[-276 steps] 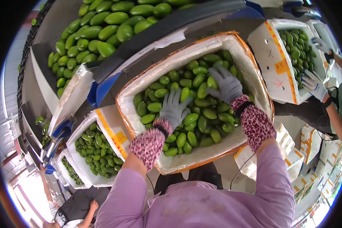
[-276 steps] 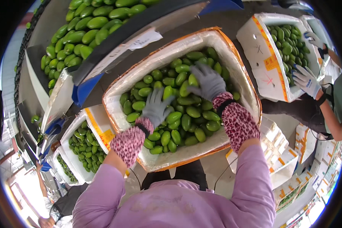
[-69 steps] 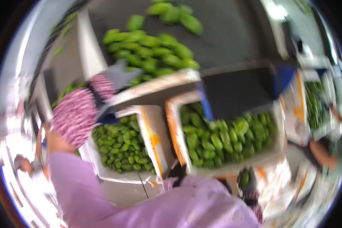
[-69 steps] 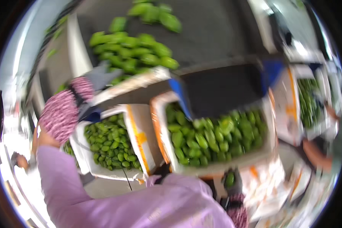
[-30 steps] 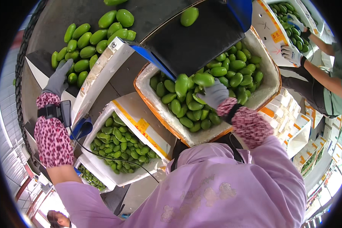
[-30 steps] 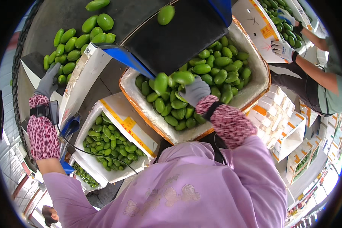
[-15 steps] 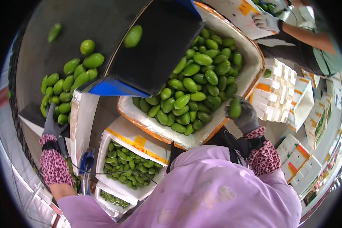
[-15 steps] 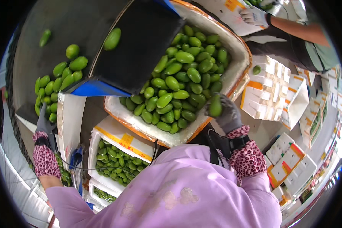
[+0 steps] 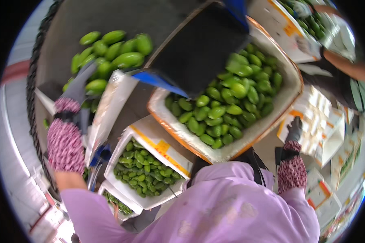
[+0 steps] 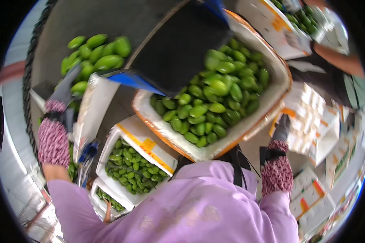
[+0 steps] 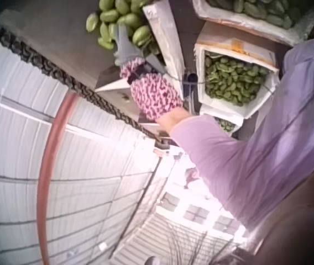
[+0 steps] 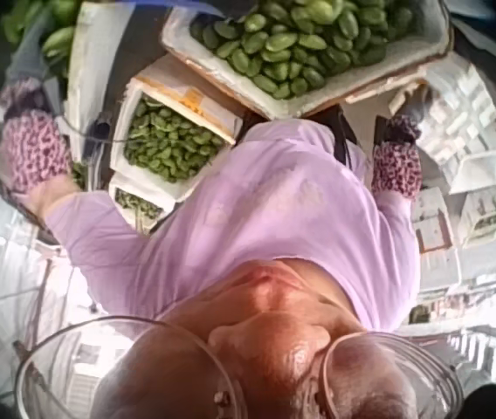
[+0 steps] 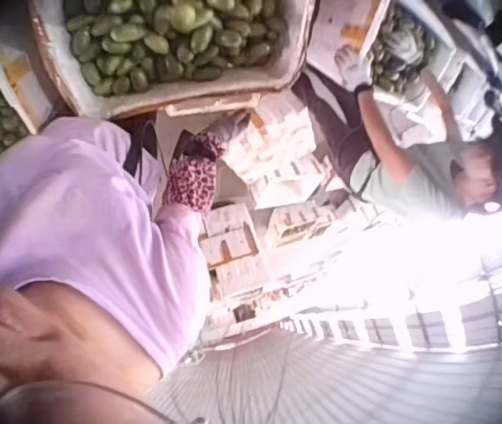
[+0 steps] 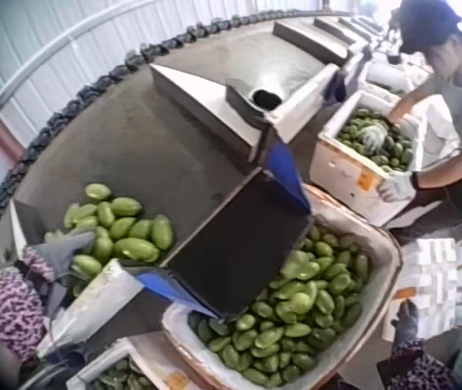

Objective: The person sorts green fruits from a conveyor belt into foam boxes by hand, occasionally moving fruits between boxes or tossing them back onto the belt. They then push the filled foam boxes away and pull empty ones into place to continue the sorting process.

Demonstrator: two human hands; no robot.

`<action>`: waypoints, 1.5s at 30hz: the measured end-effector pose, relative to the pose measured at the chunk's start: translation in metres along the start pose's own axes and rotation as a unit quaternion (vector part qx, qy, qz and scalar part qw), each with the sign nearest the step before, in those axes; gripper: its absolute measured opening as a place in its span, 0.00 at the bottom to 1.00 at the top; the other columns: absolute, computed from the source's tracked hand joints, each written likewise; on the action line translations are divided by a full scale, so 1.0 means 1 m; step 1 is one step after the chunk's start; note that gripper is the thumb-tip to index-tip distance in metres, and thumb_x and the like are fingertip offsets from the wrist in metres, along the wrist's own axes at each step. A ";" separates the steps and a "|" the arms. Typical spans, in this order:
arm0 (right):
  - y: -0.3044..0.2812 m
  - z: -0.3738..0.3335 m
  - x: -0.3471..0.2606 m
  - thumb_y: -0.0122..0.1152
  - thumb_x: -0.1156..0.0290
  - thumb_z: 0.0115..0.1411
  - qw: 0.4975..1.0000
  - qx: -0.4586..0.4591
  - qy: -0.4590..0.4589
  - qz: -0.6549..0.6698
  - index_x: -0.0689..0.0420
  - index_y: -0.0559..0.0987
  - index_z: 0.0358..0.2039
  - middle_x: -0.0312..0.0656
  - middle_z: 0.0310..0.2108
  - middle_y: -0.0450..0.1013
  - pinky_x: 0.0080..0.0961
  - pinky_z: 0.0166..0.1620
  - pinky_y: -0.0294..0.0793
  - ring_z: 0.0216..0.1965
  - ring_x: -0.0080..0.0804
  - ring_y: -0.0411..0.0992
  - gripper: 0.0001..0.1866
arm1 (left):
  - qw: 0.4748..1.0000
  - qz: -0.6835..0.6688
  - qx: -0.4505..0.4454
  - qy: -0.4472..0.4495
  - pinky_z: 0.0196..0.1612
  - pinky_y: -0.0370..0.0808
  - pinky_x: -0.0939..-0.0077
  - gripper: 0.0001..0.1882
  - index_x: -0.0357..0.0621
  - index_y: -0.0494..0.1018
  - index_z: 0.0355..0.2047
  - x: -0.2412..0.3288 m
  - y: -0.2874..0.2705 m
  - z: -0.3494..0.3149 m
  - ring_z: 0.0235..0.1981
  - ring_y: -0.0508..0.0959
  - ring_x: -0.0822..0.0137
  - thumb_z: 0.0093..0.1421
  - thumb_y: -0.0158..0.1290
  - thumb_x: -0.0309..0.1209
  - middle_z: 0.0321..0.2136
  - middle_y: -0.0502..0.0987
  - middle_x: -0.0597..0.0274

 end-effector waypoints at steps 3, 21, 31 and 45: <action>0.062 -0.025 -0.081 0.55 0.58 0.69 0.993 -0.071 -0.095 0.007 0.56 0.67 0.64 0.39 0.59 0.68 0.23 0.53 0.68 0.52 0.27 0.68 0.27 | 0.976 -0.203 -0.045 -0.060 0.64 0.66 0.65 0.30 0.46 0.61 0.66 0.014 0.034 0.011 0.64 0.66 0.63 0.66 0.54 0.40 0.63 0.65 0.54; 0.213 -0.056 -0.094 0.56 0.61 0.66 0.860 -0.220 -0.305 -0.344 0.59 0.64 0.66 0.53 0.65 0.60 0.36 0.67 0.59 0.66 0.47 0.59 0.31 | 0.989 0.124 0.077 0.021 0.68 0.59 0.65 0.34 0.53 0.55 0.70 -0.057 -0.053 0.013 0.65 0.63 0.53 0.68 0.48 0.48 0.66 0.60 0.48; 0.213 -0.076 -0.111 0.43 0.92 0.60 0.808 -0.346 -0.398 -0.262 0.54 0.61 0.68 0.46 0.72 0.46 0.28 0.68 0.61 0.69 0.39 0.56 0.35 | 0.956 0.275 -0.085 0.063 0.65 0.61 0.65 0.47 0.44 0.56 0.69 0.075 0.076 0.093 0.63 0.66 0.56 0.57 0.53 0.61 0.63 0.66 0.50; 0.246 -0.110 -0.214 0.54 0.60 0.69 0.919 -0.267 -0.279 -0.086 0.62 0.73 0.58 0.46 0.53 0.70 0.30 0.56 0.69 0.51 0.35 0.71 0.23 | 0.813 0.501 0.229 -0.189 0.53 0.73 0.54 0.25 0.51 0.67 0.59 -0.079 -0.111 -0.013 0.50 0.76 0.40 0.68 0.43 0.49 0.47 0.74 0.33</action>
Point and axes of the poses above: each hand's wrist, its own z-axis towards the middle knuckle, its own y-axis out of the palm, x = y × z, the point moved 4 cm from there along z, towards the middle knuckle
